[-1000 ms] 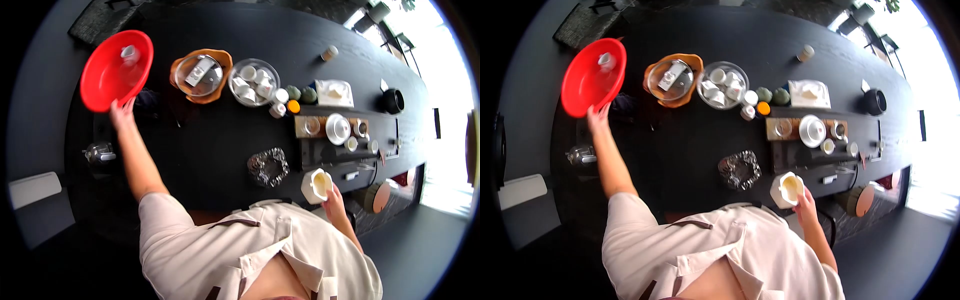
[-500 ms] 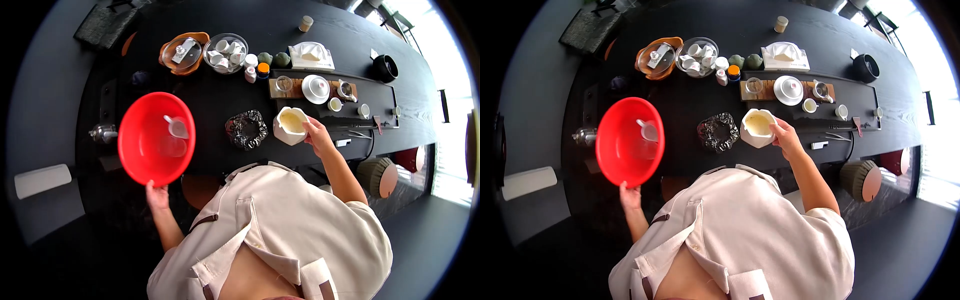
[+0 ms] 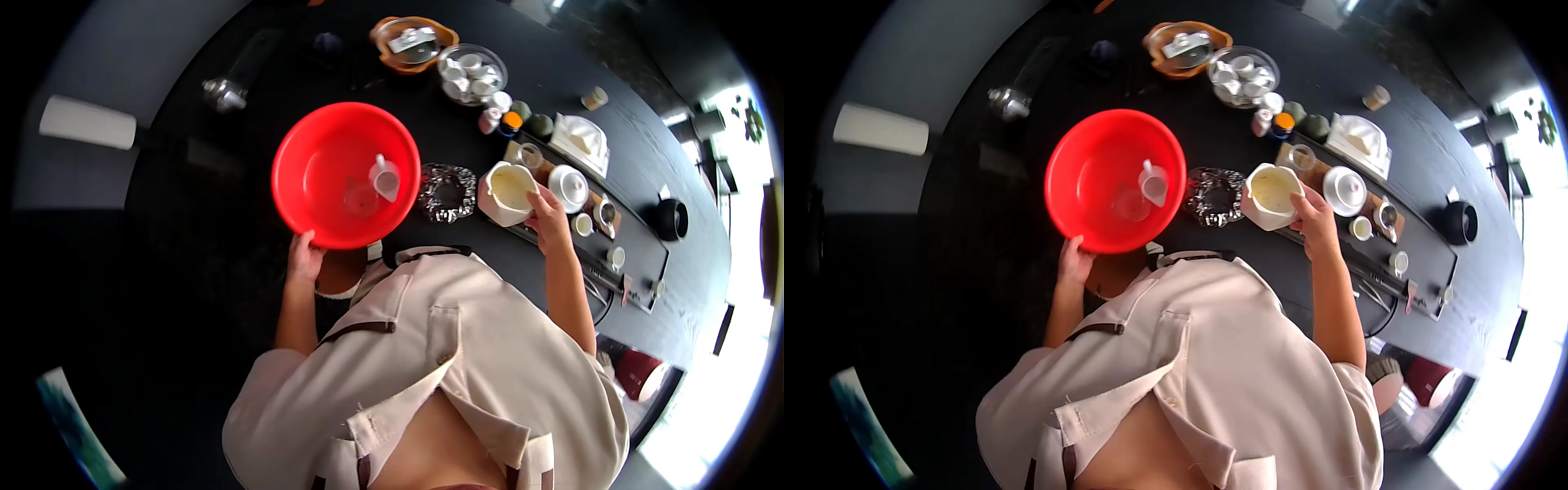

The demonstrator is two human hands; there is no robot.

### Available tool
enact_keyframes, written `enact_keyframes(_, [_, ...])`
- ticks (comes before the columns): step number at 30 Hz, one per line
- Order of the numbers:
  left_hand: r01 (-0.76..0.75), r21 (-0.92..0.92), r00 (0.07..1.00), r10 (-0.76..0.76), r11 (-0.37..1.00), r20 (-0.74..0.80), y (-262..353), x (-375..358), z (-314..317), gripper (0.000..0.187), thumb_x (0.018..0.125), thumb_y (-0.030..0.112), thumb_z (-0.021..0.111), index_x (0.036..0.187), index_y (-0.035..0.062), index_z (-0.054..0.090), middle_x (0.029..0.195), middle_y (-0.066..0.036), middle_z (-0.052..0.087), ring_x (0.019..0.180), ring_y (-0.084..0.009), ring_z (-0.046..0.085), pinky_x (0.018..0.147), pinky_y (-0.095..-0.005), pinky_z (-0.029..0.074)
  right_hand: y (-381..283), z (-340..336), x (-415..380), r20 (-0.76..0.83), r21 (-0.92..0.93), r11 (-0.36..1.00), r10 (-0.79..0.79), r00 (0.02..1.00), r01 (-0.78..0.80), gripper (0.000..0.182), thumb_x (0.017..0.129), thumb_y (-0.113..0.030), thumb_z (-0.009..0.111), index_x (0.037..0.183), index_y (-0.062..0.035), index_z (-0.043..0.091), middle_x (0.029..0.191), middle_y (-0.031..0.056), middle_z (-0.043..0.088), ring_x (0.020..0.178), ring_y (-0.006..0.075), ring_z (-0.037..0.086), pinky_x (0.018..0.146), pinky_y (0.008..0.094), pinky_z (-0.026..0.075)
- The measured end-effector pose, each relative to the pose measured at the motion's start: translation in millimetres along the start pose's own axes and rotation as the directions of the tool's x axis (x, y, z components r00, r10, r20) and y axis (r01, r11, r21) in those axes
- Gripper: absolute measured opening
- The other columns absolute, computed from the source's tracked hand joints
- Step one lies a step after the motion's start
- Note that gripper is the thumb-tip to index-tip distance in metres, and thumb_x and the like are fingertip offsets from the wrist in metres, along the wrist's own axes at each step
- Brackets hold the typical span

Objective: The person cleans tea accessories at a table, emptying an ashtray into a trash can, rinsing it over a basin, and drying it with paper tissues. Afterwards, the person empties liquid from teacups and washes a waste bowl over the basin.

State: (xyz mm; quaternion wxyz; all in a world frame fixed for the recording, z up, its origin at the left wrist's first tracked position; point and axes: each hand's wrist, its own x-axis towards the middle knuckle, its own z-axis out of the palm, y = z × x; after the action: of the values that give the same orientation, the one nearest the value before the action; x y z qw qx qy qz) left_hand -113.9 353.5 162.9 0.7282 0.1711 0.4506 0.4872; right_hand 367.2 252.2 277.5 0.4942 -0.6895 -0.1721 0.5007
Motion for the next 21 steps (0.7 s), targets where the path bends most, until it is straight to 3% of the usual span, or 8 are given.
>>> enact_keyframes(6, [-0.007,0.052,0.999,0.009,0.999,-0.044,1,-1,16,0.036,0.083,0.006,0.052,0.119,0.0132,0.053,0.099,-0.003,0.060,0.080,-0.0149,0.061,0.067,-0.0342,0.057,-14,33,8,0.110,-0.068,0.998,0.016,0.994,-0.009,0.046,0.087,-0.029,0.063,0.128,-0.0104,0.058,0.095,-0.0022,0.063,0.073,0.0045,0.053,0.062,0.0194,0.043])
enact_keyframes(10, [0.011,0.079,1.000,-0.009,0.997,-0.024,-4,7,20,0.035,0.084,0.008,0.052,0.118,0.0130,0.053,0.099,-0.003,0.061,0.080,-0.0156,0.062,0.068,-0.0340,0.057,-25,58,15,0.203,-0.120,0.992,-0.012,0.979,0.037,0.048,0.085,-0.028,0.064,0.128,-0.0080,0.058,0.092,0.0003,0.064,0.073,0.0074,0.054,0.065,0.0224,0.045])
enact_keyframes(13, [0.077,0.079,0.996,-0.073,0.994,-0.056,-7,13,28,0.037,0.087,0.015,0.053,0.124,0.0131,0.051,0.108,-0.004,0.062,0.090,-0.0177,0.062,0.076,-0.0358,0.055,-29,71,25,0.172,-0.076,0.996,-0.031,0.985,0.044,0.047,0.085,-0.028,0.065,0.127,-0.0082,0.058,0.090,0.0022,0.064,0.072,0.0081,0.055,0.064,0.0232,0.045])
enact_keyframes(16, [0.100,0.149,0.988,-0.081,0.984,-0.130,-4,19,33,0.034,0.086,0.016,0.053,0.120,0.0115,0.053,0.104,-0.005,0.063,0.085,-0.0183,0.063,0.072,-0.0363,0.055,-35,79,30,0.216,-0.147,0.987,-0.038,0.976,0.070,0.048,0.085,-0.029,0.066,0.127,-0.0074,0.058,0.089,0.0037,0.065,0.073,0.0090,0.057,0.065,0.0239,0.046])
enact_keyframes(17, [0.121,0.247,0.987,-0.091,0.961,-0.130,-2,24,28,0.032,0.086,0.016,0.053,0.118,0.0105,0.054,0.102,-0.005,0.064,0.083,-0.0182,0.064,0.070,-0.0360,0.055,-36,82,32,0.222,-0.151,0.986,-0.032,0.975,0.067,0.048,0.085,-0.029,0.066,0.127,-0.0074,0.058,0.089,0.0037,0.065,0.073,0.0090,0.057,0.065,0.0239,0.046])
enact_keyframes(21, [0.159,0.443,0.985,-0.112,0.882,-0.129,10,45,27,0.030,0.085,0.017,0.052,0.113,0.0086,0.056,0.098,-0.005,0.065,0.080,-0.0174,0.065,0.068,-0.0343,0.055,-43,94,44,0.263,-0.091,0.994,-0.028,0.964,0.054,0.047,0.084,-0.028,0.067,0.126,-0.0066,0.058,0.087,0.0040,0.065,0.073,0.0103,0.059,0.066,0.0246,0.047])
